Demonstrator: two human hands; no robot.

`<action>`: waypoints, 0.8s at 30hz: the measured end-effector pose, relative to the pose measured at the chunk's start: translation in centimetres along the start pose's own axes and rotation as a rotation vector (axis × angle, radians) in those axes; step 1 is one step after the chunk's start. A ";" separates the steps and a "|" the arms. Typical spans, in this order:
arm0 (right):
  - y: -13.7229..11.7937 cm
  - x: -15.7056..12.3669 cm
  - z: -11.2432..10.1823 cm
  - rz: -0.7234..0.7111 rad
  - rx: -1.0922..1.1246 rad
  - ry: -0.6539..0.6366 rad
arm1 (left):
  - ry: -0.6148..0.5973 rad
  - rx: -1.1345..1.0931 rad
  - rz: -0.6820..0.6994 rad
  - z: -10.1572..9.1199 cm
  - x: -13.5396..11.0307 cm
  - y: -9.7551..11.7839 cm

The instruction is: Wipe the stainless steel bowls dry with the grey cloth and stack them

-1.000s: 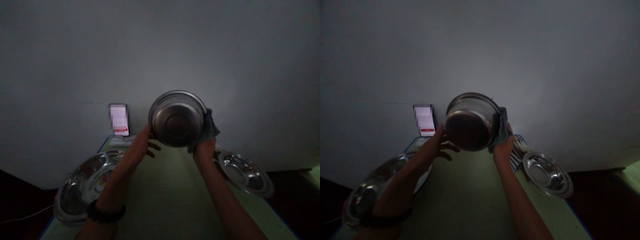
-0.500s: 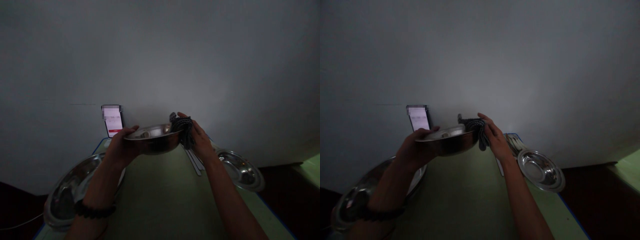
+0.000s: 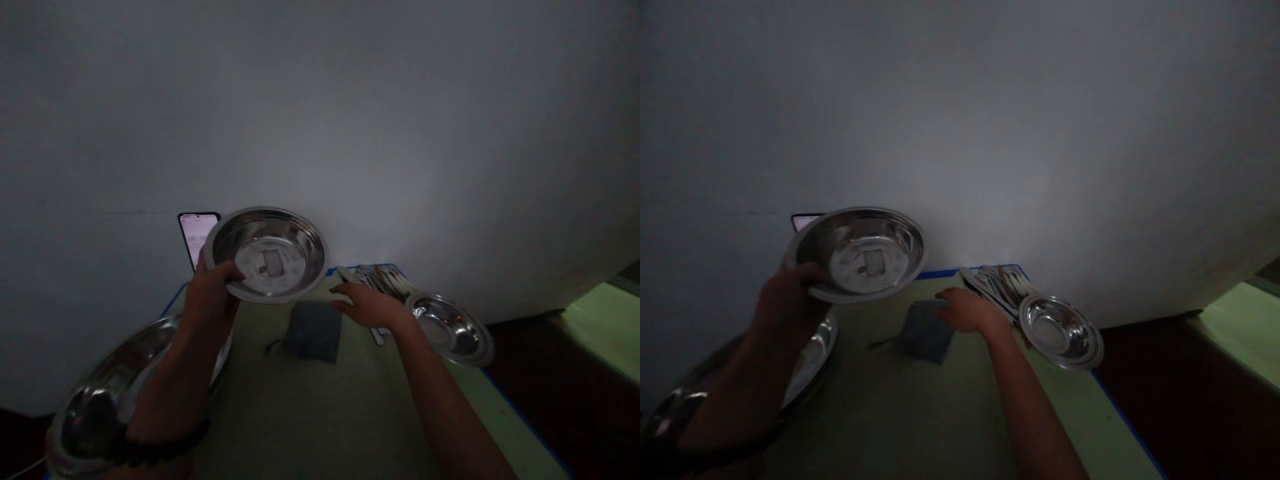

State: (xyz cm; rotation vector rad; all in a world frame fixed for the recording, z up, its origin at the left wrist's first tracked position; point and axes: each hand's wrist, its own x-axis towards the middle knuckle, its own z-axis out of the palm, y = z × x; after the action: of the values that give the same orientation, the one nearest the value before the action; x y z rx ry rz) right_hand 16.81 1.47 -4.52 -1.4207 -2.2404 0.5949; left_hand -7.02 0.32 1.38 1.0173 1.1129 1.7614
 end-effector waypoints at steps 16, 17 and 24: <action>14.6 -10.3 -8.8 0.872 -0.399 0.154 | -0.390 0.110 -0.468 6.7 -3.8 -5.0; 15.2 -10.8 -8.8 0.889 -0.370 0.149 | -0.385 0.127 -0.481 6.8 -4.0 -5.1; 16.8 -13.2 -8.8 0.798 -0.146 0.275 | -0.376 0.080 -0.470 7.8 -4.2 -6.6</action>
State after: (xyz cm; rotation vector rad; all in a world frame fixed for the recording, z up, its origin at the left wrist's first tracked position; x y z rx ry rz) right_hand 39.12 -2.95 -8.28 -2.3169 -1.4770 0.4263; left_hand 2.99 0.70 -3.43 0.9858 1.0772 1.1094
